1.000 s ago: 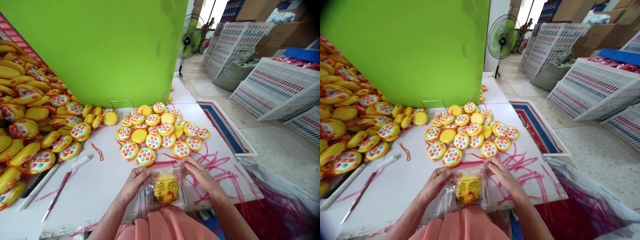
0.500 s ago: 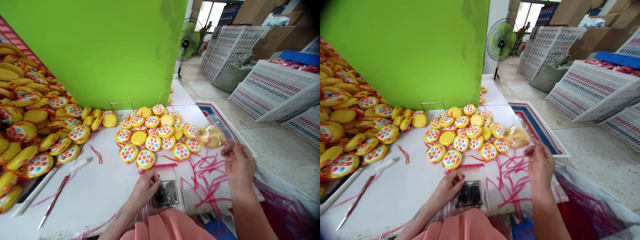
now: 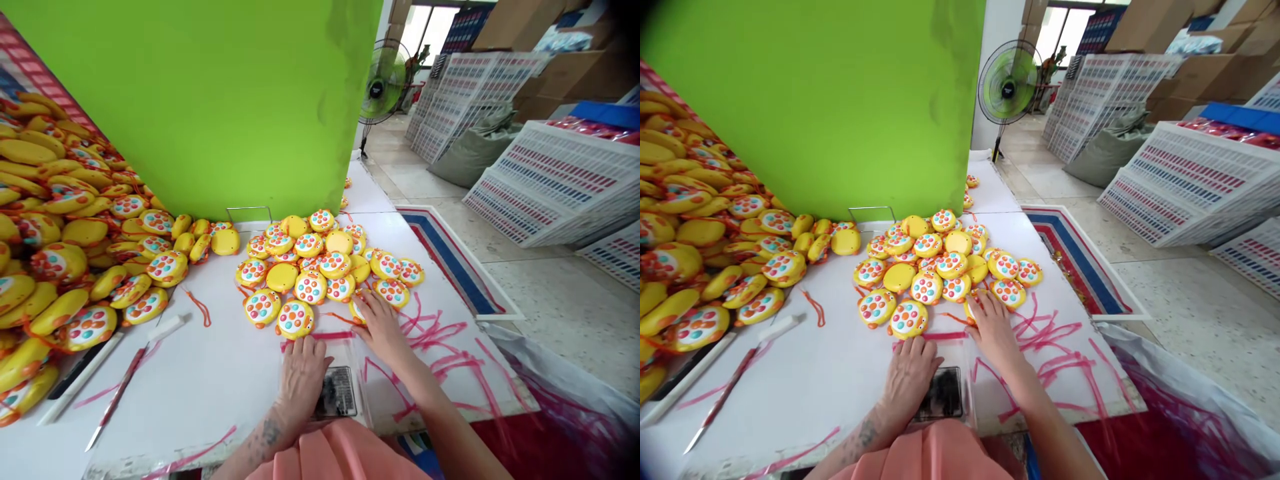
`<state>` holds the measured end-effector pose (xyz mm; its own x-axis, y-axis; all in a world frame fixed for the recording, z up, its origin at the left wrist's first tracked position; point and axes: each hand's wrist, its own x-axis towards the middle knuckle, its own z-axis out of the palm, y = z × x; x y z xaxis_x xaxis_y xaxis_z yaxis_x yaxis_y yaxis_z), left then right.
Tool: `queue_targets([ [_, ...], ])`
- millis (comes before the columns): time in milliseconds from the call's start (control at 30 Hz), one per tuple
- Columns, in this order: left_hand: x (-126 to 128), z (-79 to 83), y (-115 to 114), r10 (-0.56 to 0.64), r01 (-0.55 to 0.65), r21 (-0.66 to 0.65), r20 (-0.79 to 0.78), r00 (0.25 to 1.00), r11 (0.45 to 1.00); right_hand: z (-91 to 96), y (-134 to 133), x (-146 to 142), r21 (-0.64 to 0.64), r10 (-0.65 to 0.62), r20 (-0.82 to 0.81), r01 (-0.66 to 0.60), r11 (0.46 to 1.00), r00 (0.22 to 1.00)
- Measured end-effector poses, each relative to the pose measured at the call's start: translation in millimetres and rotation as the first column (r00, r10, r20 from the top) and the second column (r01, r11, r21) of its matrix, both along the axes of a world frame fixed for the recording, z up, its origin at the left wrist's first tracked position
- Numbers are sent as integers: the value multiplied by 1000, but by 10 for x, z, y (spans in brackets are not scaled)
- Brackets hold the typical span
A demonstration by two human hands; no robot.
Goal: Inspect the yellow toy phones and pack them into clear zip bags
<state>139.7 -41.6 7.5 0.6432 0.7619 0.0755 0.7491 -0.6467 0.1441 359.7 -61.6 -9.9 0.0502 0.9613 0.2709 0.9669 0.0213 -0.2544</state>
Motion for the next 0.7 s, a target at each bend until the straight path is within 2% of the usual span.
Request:
queue_targets([
  [100, -42, -89, -5, -45, 38, 58, 116, 992, 998, 83, -47, 40, 45, 42, -97, -38, 998, 994],
  [167, -77, -140, -7, -117, 107, 58, 220, 968, 993, 139, -94, 72, 88, 29, -258, -6, 996, 966],
  [200, -91, -159, -10, -155, 147, 52, 269, 950, 988, 153, -115, 85, 96, -3, -385, 44, 994, 923],
  [233, -103, -174, -12, -184, 180, 44, 310, 933, 983, 157, -133, 93, 87, -46, -534, 110, 990, 844],
  [300, -114, -190, -14, -210, 212, 35, 360, 909, 977, 147, -157, 93, 17, -123, -804, 230, 973, 581],
  [367, -115, -195, -12, -204, 206, 36, 379, 903, 978, 150, -172, 65, -51, -140, -939, 277, 960, 314],
  [400, -114, -197, -9, -197, 197, 39, 383, 903, 980, 168, -180, 43, -62, -125, -965, 265, 962, 229],
  [433, -112, -198, -7, -190, 189, 39, 386, 903, 981, 200, -190, 17, -67, -109, -978, 223, 972, 180],
  [467, -112, -199, -6, -185, 185, 35, 387, 904, 982, 242, -201, -10, -73, -98, -982, 153, 986, 161],
  [533, -114, -202, -4, -182, 189, 19, 383, 906, 982, 337, -219, -59, -95, -86, -978, -36, 995, 191],
  [600, -119, -204, -6, -182, 194, 6, 384, 905, 981, 403, -216, -99, -109, -56, -958, -176, 978, 280],
  [700, -129, -202, -12, -179, 192, 9, 402, 898, 981, 395, -155, -184, -107, -2, -889, -205, 973, 457],
])
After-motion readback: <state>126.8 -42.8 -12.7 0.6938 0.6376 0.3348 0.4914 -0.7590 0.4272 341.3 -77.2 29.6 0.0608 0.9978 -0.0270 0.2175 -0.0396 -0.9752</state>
